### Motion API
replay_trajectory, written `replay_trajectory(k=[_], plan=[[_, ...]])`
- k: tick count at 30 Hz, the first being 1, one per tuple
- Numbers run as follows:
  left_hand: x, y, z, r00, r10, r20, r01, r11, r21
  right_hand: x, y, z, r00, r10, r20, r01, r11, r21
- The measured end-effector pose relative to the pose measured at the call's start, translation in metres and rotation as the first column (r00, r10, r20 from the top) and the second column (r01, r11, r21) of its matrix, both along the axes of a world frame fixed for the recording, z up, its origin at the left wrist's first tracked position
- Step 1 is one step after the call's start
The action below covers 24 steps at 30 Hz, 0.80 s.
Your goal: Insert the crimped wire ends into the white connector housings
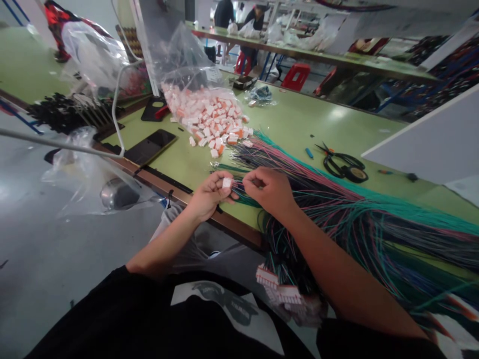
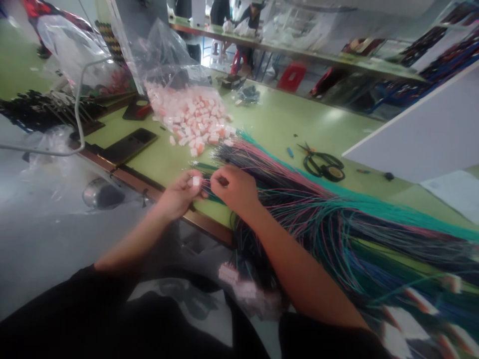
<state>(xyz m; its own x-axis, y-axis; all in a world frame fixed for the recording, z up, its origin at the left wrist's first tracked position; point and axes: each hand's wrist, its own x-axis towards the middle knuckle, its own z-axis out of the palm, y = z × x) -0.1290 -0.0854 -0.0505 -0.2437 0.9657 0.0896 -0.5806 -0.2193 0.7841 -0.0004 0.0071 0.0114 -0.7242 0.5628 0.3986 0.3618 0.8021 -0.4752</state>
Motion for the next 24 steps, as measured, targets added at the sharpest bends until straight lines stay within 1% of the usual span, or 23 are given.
replay_trajectory(k=[4,10,14,16,19,22,24], plan=[[0.003,0.001,0.0,0.998,0.044,-0.042,-0.044,0.999,-0.009,-0.001,-0.003,-0.004,0.999,-0.039,-0.005,0.039,0.999,-0.01],[0.006,0.0,-0.001,0.992,0.076,-0.103,-0.077,0.997,-0.007,-0.004,-0.006,-0.01,1.0,-0.02,0.01,0.02,0.999,-0.051],[0.005,-0.001,-0.001,0.99,0.069,-0.124,-0.071,0.997,-0.012,-0.004,-0.007,-0.01,1.0,-0.002,0.009,0.003,0.996,-0.087],[0.005,-0.001,-0.001,0.991,0.053,-0.12,-0.056,0.998,-0.021,-0.003,-0.003,-0.007,0.999,0.033,0.026,-0.029,0.989,-0.145],[0.004,0.0,-0.002,0.995,0.036,-0.09,-0.038,0.999,-0.025,-0.001,0.004,-0.002,0.991,0.124,0.056,-0.108,0.967,-0.232],[0.004,0.0,0.001,0.995,0.064,-0.08,-0.066,0.998,-0.017,0.002,0.009,0.0,0.974,0.218,0.054,-0.205,0.961,-0.184],[0.002,0.0,0.008,0.989,0.093,-0.115,-0.096,0.995,-0.018,0.003,0.01,0.0,0.962,0.245,0.122,-0.224,0.961,-0.165]])
